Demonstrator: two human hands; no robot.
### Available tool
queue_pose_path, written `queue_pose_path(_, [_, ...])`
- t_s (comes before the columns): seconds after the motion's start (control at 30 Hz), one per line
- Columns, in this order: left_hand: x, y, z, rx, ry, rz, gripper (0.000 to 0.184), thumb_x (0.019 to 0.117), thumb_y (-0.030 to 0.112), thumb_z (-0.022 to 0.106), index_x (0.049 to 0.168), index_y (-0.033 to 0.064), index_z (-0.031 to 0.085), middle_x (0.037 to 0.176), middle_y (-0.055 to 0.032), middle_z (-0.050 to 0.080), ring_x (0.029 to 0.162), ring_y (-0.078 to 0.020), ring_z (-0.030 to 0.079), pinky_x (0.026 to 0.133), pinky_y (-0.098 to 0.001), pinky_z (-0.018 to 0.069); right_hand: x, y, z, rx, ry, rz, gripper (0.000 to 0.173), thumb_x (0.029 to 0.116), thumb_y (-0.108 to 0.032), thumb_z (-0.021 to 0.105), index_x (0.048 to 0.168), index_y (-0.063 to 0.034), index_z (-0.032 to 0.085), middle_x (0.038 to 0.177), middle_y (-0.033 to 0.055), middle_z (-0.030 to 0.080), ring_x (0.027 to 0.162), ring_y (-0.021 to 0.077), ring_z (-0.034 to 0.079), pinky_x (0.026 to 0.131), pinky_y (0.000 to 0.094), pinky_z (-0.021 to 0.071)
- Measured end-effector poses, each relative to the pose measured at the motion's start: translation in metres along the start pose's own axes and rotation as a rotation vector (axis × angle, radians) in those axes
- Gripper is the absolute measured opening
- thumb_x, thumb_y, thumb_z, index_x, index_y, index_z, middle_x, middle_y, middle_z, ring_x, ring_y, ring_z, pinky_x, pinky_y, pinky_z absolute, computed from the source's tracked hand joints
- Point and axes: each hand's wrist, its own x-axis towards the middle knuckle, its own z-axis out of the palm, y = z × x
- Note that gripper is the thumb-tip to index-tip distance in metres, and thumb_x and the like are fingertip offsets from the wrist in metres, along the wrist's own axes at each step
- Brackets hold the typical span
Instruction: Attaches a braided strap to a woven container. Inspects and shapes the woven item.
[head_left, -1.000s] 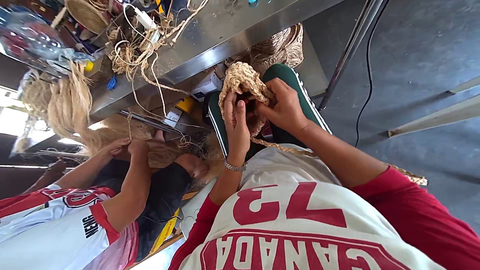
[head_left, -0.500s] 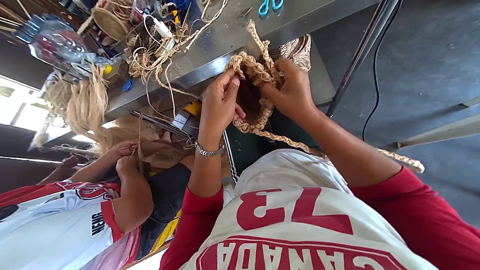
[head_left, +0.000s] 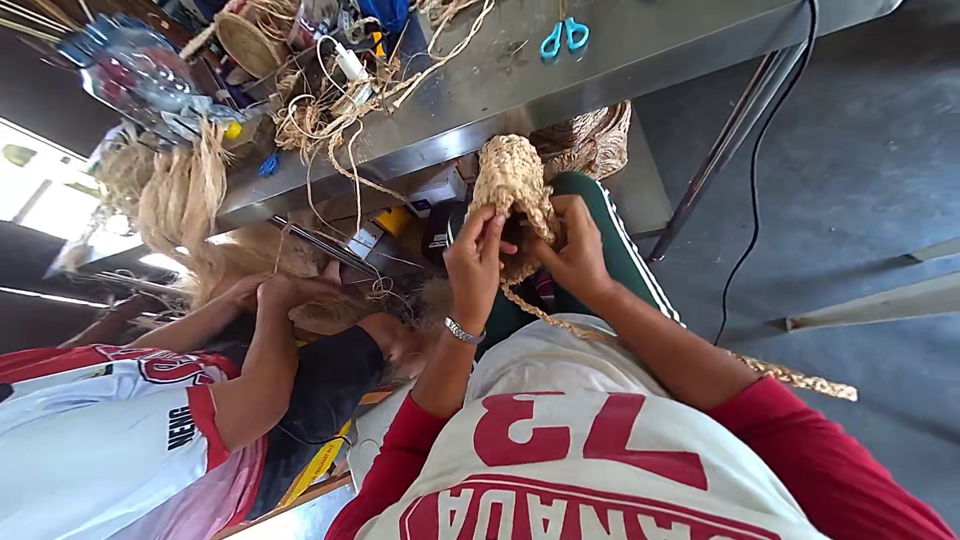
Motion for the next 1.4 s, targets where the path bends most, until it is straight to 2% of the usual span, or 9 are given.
queue_pose_path(0.1, [-0.027,-0.039,0.018,0.151,0.055,0.152,0.023,0.1061,0.015,0.056,0.122,-0.0003,0.063,0.094,-0.0118,0.072,0.07,-0.0153,0.071,0.06,-0.0309,0.0615,-0.026,0.021,0.0,-0.032,-0.055,-0.037,0.049,0.0839,-0.009,0.075,0.123,0.0118,0.054,0.125,0.0292,0.058,0.114,0.0326,0.063,0.097,0.0392,0.0548])
queue_pose_path(0.23, [-0.051,-0.044,0.033,0.096,0.035,0.179,0.027,0.1024,0.015,0.063,0.119,-0.006,0.063,0.096,-0.0148,0.072,0.079,-0.0183,0.073,0.073,-0.0344,0.0635,-0.04,0.03,-0.001,-0.065,-0.081,-0.004,0.052,0.084,-0.008,0.076,0.125,0.0114,0.05,0.123,0.0285,0.058,0.111,0.0309,0.064,0.098,0.0375,0.0535])
queue_pose_path(0.43, [-0.054,-0.038,0.042,-0.233,0.07,0.047,0.021,0.1026,0.013,0.062,0.117,-0.0015,0.06,0.098,-0.0107,0.069,0.078,-0.0136,0.07,0.068,-0.0285,0.0607,-0.041,0.031,0.005,-0.054,-0.04,-0.05,0.05,0.0881,-0.011,0.075,0.123,0.0113,0.048,0.13,0.0313,0.053,0.116,0.0306,0.062,0.097,0.0342,0.0543])
queue_pose_path(0.77, [-0.054,-0.019,0.018,0.263,-0.001,0.134,0.025,0.1035,0.016,0.06,0.119,0.0004,0.071,0.095,-0.0086,0.075,0.075,-0.0131,0.072,0.068,-0.0312,0.0619,-0.038,0.031,-0.002,-0.113,-0.093,-0.037,0.046,0.0867,-0.004,0.072,0.123,0.0094,0.047,0.138,0.029,0.05,0.117,0.0325,0.064,0.093,0.0411,0.058])
queue_pose_path(0.97, [-0.046,-0.009,0.003,0.473,0.133,0.144,0.035,0.0973,0.036,0.069,0.08,0.0067,0.074,0.071,-0.004,0.068,0.063,-0.0141,0.066,0.06,-0.0334,0.0575,-0.04,0.017,-0.007,-0.143,-0.147,0.0,0.046,0.0899,-0.01,0.07,0.128,0.0087,0.052,0.14,0.0277,0.054,0.115,0.0374,0.065,0.089,0.0508,0.0599])
queue_pose_path(1.1, [-0.04,-0.007,0.003,0.472,0.247,0.268,0.038,0.0963,0.029,0.071,0.068,0.0057,0.062,0.068,-0.0064,0.064,0.063,-0.0162,0.065,0.058,-0.0308,0.057,-0.031,0.013,-0.005,-0.167,-0.121,-0.062,0.046,0.0896,-0.012,0.069,0.126,0.0106,0.053,0.132,0.0313,0.058,0.111,0.04,0.067,0.085,0.0506,0.0601])
queue_pose_path(1.17, [-0.038,-0.008,0.002,0.392,0.257,0.298,0.029,0.0954,0.024,0.072,0.076,0.0046,0.063,0.072,-0.0067,0.062,0.065,-0.0143,0.063,0.06,-0.0265,0.0547,-0.031,0.014,-0.002,-0.196,-0.091,-0.102,0.043,0.0886,-0.013,0.067,0.122,0.0103,0.053,0.131,0.0314,0.058,0.109,0.0397,0.067,0.082,0.0481,0.0601])
queue_pose_path(1.27, [-0.034,-0.004,-0.003,0.242,0.132,0.212,0.028,0.0999,0.02,0.066,0.12,0.0017,0.071,0.109,-0.0139,0.068,0.086,-0.0131,0.066,0.078,-0.0246,0.0571,-0.034,0.015,0.0,-0.204,-0.075,-0.131,0.041,0.0893,-0.013,0.066,0.121,0.0099,0.052,0.13,0.031,0.058,0.11,0.0384,0.067,0.083,0.0454,0.06])
queue_pose_path(1.4, [-0.033,-0.009,-0.005,0.191,0.072,0.172,0.022,0.1021,0.014,0.06,0.114,0.0026,0.075,0.112,-0.0131,0.068,0.095,-0.0122,0.068,0.084,-0.0229,0.0578,-0.034,0.019,-0.003,-0.219,-0.085,-0.12,0.042,0.089,-0.014,0.066,0.122,0.009,0.055,0.13,0.0287,0.059,0.109,0.0362,0.068,0.082,0.0449,0.0604])
